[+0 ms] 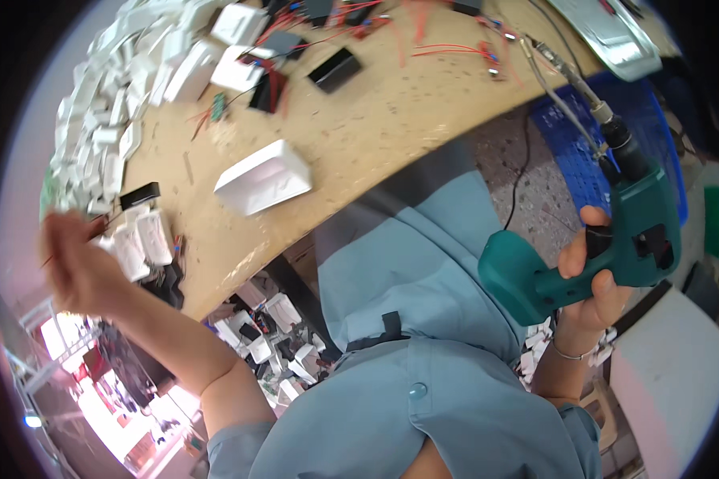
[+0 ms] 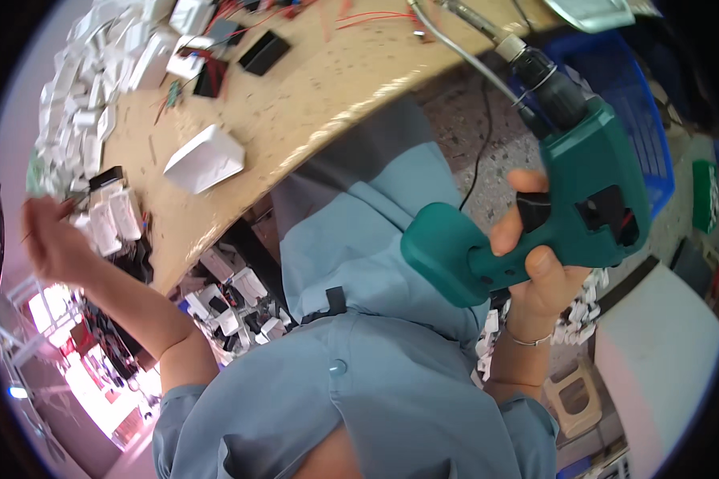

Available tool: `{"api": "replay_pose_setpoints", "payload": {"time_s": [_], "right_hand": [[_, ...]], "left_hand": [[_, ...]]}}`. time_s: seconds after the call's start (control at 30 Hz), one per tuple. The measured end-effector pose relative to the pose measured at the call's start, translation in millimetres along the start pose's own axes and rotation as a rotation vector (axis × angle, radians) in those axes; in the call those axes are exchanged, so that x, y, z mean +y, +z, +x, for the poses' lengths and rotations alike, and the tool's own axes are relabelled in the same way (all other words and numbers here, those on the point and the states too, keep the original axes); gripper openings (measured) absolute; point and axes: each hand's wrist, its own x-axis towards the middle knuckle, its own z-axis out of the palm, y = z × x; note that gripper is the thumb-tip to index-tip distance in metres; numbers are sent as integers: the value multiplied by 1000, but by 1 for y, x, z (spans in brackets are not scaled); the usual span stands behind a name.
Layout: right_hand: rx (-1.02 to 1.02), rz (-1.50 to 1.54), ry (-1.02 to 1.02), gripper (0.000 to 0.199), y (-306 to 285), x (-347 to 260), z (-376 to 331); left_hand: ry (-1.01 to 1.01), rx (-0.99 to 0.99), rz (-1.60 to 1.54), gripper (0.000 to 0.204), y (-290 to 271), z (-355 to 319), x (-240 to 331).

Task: Soldering electronic components and wires inside a white plastic housing at a factory workstation.

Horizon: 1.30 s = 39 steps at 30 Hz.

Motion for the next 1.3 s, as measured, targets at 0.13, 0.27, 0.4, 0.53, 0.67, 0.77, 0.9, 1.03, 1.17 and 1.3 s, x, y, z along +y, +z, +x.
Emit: {"api": "replay_pose_setpoints", "payload": {"time_s": [0.13, 0.27, 0.4, 0.53, 0.67, 0.77, 0.9, 1.03, 1.17, 1.3], "right_hand": [[-86, 152, 87, 68, 47, 28, 4], [-316, 328, 282, 71, 96, 50, 7], [-400, 377, 345, 74, 135, 72, 15], [-458, 434, 356, 75, 154, 85, 26], [-458, 377, 307, 71, 157, 87, 38], [-471, 364, 298, 71, 155, 86, 45], [-496, 347, 268, 73, 137, 78, 45], [-490, 147, 258, 73, 101, 52, 34], [-360, -175, 135, 71, 94, 28, 15], [-280, -404, 86, 68, 81, 15, -1]], "left_hand": [[252, -626, 319, 23, 25, -78, 10], [246, -628, 142, 24, 30, -119, 21], [298, -650, 127, 26, 36, -119, 24], [162, -682, 33, 26, 42, -129, 27], [94, -609, -102, 26, 52, -139, 29], [92, -518, -108, 26, 63, -147, 37], [119, -417, -31, 24, 70, -153, 44], [111, -426, -19, 22, 69, -158, 58], [129, -387, 136, 20, 80, -158, 50], [101, -285, 277, 15, 92, -158, 51]]}}
